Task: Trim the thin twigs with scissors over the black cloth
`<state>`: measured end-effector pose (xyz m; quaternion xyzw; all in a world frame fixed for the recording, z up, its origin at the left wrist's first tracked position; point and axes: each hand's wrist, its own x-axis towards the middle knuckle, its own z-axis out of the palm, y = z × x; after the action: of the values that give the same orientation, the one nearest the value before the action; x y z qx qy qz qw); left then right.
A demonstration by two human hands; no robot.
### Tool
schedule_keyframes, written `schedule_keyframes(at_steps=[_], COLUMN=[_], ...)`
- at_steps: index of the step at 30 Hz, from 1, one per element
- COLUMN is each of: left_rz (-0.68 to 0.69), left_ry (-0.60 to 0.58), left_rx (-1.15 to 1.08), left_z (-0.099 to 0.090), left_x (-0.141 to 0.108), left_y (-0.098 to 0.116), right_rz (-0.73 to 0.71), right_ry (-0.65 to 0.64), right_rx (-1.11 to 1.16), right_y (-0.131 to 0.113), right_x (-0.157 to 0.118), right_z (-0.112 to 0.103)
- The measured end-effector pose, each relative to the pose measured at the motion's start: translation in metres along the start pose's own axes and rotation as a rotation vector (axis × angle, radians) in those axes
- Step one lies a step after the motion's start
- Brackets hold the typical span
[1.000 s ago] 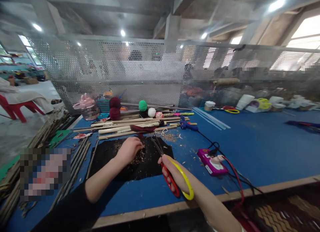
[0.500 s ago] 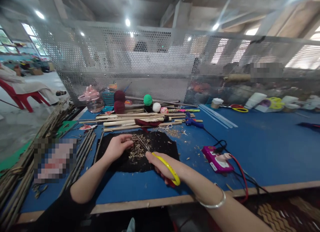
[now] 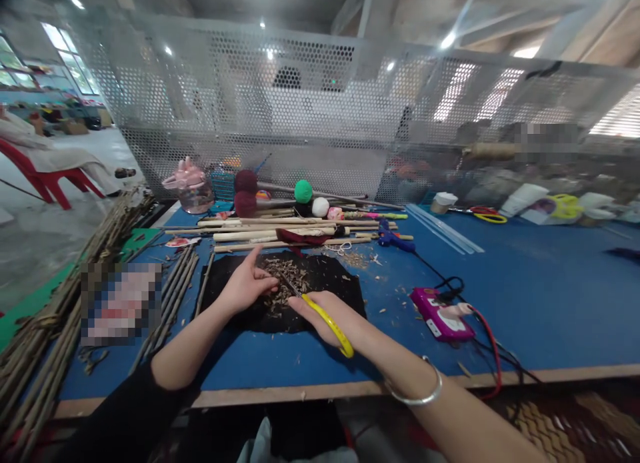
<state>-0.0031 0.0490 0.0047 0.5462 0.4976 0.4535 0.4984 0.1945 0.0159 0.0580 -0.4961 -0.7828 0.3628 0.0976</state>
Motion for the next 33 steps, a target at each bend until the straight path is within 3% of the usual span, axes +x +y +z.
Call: schedule_keyframes(at_steps=[4, 7, 11, 15, 21, 23, 28, 33], left_rz=[-0.004, 0.005, 0.046, 0.171, 0.194, 0.168, 0.176, 0.093], left_ry=[0.02, 0.047, 0.104, 0.102, 0.508, 0.469, 0.121, 0.117], left_rx=[0.016, 0.066, 0.211, 0.417, 0.576, 0.699, 0.984, 1.031], left_z=[0.0, -0.002, -0.008, -0.02, -0.053, -0.059, -0.054, -0.047], left_x=[0.0, 0.0, -0.001, 0.002, 0.014, 0.015, 0.015, 0.015], left_y=[-0.002, -0.001, 0.004, 0.009, 0.004, -0.001, -0.013, -0.011], right_rz=[-0.015, -0.008, 0.05, 0.178, 0.24, 0.224, 0.199, 0.199], right_ry=[0.027, 0.03, 0.047, -0.03, -0.101, -0.117, -0.129, -0.109], right_rx=[-0.089, -0.031, 0.239, 0.553, 1.013, 1.128, 1.211, 1.179], right_y=[0.002, 0.003, 0.009, 0.018, 0.034, 0.037, 0.036, 0.038], right_x=[-0.002, -0.005, -0.012, -0.02, -0.027, -0.028, -0.032, -0.031], right_z=[0.004, 0.005, 0.005, 0.006, 0.016, 0.02, 0.025, 0.028])
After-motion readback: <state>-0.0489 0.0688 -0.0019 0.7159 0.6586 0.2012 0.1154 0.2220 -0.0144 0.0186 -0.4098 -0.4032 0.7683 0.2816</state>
